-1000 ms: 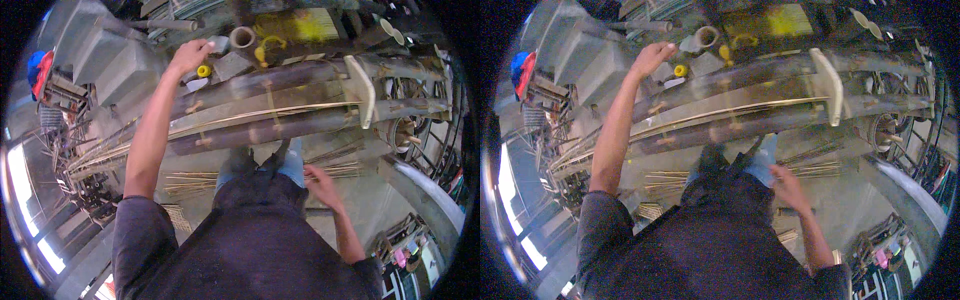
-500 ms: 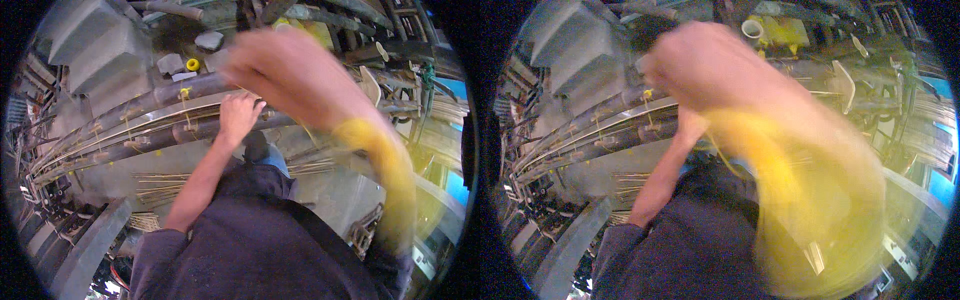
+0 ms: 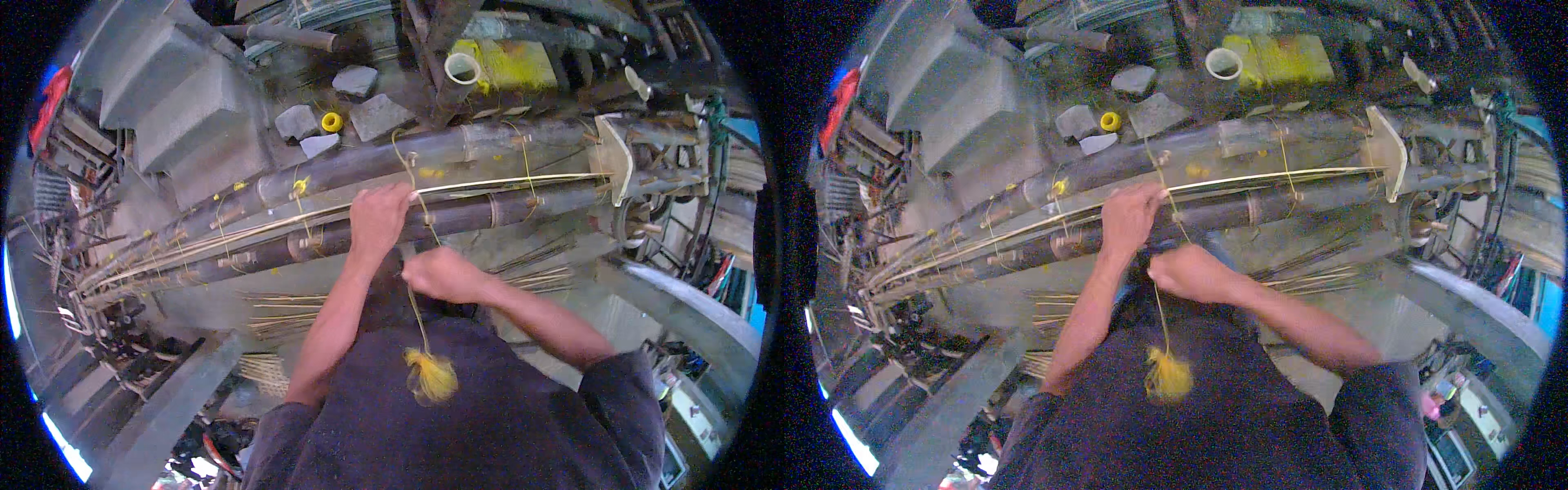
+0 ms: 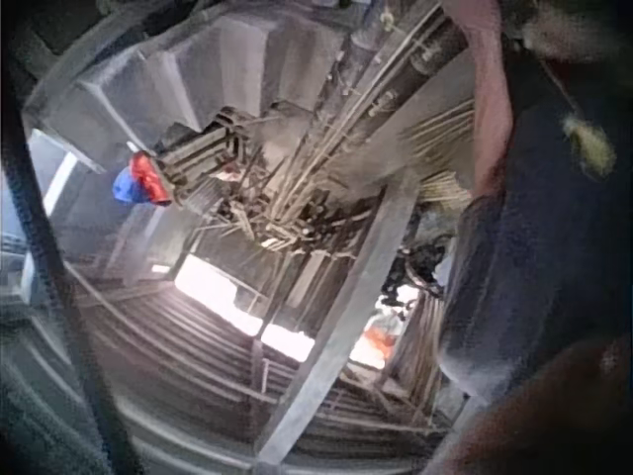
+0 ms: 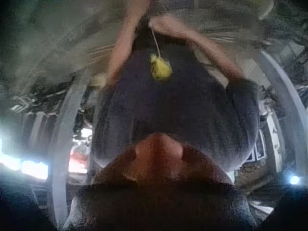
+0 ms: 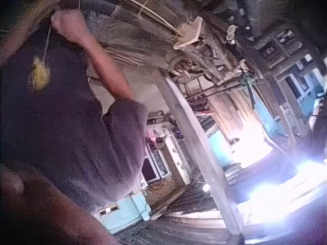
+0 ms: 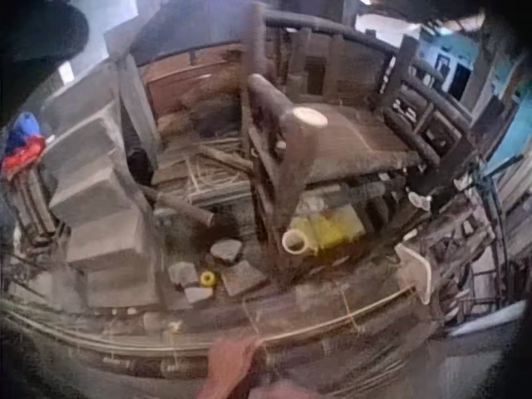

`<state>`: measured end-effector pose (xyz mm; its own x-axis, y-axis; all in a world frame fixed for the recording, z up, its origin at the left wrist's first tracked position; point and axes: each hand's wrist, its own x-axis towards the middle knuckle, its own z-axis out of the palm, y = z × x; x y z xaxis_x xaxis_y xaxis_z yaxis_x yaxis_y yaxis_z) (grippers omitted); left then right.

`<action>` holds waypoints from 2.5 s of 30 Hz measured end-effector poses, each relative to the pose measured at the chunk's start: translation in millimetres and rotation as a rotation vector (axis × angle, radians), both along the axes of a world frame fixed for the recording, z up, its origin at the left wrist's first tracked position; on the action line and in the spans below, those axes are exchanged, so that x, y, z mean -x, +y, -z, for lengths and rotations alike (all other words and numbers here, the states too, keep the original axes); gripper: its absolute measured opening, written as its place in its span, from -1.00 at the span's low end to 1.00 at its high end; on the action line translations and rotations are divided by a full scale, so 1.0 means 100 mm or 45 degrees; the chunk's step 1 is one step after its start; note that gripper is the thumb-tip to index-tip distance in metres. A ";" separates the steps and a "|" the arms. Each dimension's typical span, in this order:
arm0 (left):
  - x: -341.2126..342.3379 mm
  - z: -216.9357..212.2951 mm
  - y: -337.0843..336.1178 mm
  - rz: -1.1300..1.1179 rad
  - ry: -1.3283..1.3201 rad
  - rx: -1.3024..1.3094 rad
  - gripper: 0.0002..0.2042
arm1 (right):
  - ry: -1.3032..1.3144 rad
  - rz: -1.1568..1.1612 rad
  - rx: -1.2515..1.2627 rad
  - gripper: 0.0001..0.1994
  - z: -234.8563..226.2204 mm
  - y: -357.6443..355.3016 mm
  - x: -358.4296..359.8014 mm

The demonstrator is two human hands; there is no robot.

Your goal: The person repeatedly ties thin bamboo sticks to a horizontal metal frame using yellow string. They pull string from a spool, wrap it around the sticks and frame, and secure it with knots. The person works along the length of the frame, handling the sticks and string by hand.

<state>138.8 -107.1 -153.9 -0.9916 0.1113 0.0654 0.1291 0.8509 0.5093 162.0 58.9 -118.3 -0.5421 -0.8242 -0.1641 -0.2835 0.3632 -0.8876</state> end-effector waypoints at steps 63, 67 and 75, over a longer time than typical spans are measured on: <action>0.56 -0.53 -1.71 -0.089 -0.506 -1.098 -0.69 | 0.298 -0.058 -0.286 -0.79 0.71 -2.11 -0.90; 1.15 0.64 -1.86 -0.153 -0.434 -0.696 -0.66 | 0.394 -0.194 -0.403 -0.85 0.71 -1.88 -0.81; 1.35 0.10 -3.12 0.258 -0.328 -0.019 -0.54 | -1.148 0.549 0.371 -0.32 -0.06 -2.27 -1.39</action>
<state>3.5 -418.9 -163.5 -0.9336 0.3088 -0.1819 0.1601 0.8135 0.5591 300.6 -168.1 -111.9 -0.5753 -0.6621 -0.4803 0.6317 0.0134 -0.7751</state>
